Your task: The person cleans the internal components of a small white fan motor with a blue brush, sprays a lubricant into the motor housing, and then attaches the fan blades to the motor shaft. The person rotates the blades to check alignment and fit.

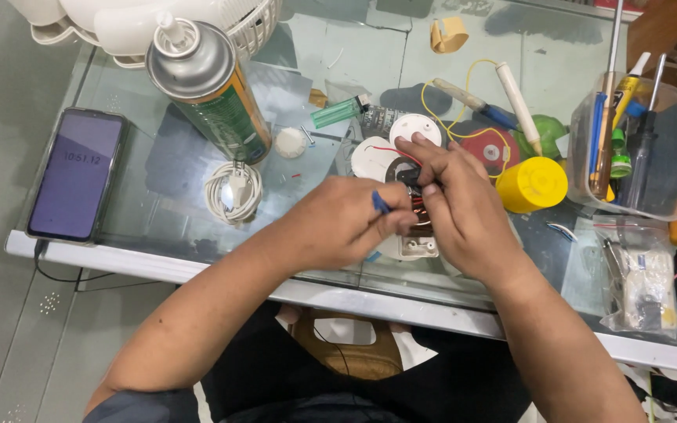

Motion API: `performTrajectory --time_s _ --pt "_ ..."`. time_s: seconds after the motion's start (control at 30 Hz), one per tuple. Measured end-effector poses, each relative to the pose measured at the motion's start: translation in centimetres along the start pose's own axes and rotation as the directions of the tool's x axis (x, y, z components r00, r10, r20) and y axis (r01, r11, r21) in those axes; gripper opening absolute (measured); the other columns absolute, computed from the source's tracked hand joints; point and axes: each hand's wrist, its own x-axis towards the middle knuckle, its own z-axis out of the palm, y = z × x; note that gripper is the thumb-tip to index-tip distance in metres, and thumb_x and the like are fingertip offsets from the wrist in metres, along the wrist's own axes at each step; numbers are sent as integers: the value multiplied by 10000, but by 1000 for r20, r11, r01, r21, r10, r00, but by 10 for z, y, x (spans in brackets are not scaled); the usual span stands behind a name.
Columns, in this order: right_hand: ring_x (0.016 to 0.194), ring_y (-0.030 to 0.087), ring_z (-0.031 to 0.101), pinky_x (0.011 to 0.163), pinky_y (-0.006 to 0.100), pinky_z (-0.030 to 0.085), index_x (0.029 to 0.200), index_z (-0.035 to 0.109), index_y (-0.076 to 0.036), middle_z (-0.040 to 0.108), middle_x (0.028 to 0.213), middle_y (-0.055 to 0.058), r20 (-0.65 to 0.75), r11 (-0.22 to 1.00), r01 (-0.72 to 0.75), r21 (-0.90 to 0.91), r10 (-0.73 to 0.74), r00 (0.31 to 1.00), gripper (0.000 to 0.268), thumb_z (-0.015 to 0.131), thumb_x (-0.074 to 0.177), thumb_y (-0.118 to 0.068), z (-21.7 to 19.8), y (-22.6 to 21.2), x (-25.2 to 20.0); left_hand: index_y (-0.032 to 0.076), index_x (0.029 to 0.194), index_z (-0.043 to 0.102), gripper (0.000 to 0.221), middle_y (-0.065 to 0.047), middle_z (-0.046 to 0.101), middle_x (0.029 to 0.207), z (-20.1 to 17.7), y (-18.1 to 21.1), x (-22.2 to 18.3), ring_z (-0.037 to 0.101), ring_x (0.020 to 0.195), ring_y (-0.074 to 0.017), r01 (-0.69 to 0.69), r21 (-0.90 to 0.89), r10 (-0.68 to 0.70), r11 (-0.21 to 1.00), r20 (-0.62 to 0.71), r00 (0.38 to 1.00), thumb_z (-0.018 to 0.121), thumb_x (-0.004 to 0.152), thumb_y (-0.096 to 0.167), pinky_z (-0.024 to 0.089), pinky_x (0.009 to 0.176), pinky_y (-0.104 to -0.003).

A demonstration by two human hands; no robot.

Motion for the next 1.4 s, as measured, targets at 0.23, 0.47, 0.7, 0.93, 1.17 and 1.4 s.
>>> performTrajectory --time_s 0.23,0.47,0.7,0.93,1.17,1.4 --pt "1433 342 507 1183 535 271 1021 449 -100 632 1446 160 -7 999 4 -47 -5 1000 53 429 1014 -50 1 1 0 121 926 593 141 -75 628 709 3 -3 4 689 766 -293 -72 262 86 962 -41 995 573 1032 212 571 704 -384" --pt "1403 370 532 1099 528 376 1016 476 -86 649 1424 179 -18 999 20 -36 -20 1000 57 454 996 -38 0 -2 1 113 968 620 218 -108 652 689 -3 -6 7 700 723 -335 -15 159 17 987 -8 1000 504 1063 270 577 697 -412" --pt "1382 365 556 1049 509 404 1011 492 -90 675 1380 180 -23 999 24 -42 -25 999 50 482 978 -54 -2 -4 2 136 989 627 242 -111 656 670 -11 0 10 704 720 -365 75 98 -79 992 30 996 483 1065 316 576 705 -429" --pt "1376 344 567 1061 486 401 1006 502 -96 694 1343 171 -30 998 15 -58 -17 999 49 491 971 -63 -2 -3 2 127 1006 645 205 -113 678 672 -12 7 13 714 705 -348 85 164 -96 983 65 993 501 1060 262 579 700 -422" --pt "1388 351 555 1063 494 389 1003 499 -95 683 1374 164 -11 999 -7 -43 7 1000 47 475 977 -65 -3 0 1 120 1016 647 202 -142 702 740 -8 6 5 719 778 -375 77 87 -83 993 67 994 510 1056 263 585 746 -451" --pt "1368 345 574 1049 490 403 1005 505 -103 688 1375 146 -8 998 2 -56 -3 1000 53 495 966 -70 -5 -6 4 121 985 665 161 -106 717 819 8 19 -11 736 852 -319 2 107 3 994 -50 999 560 1048 226 600 796 -412"
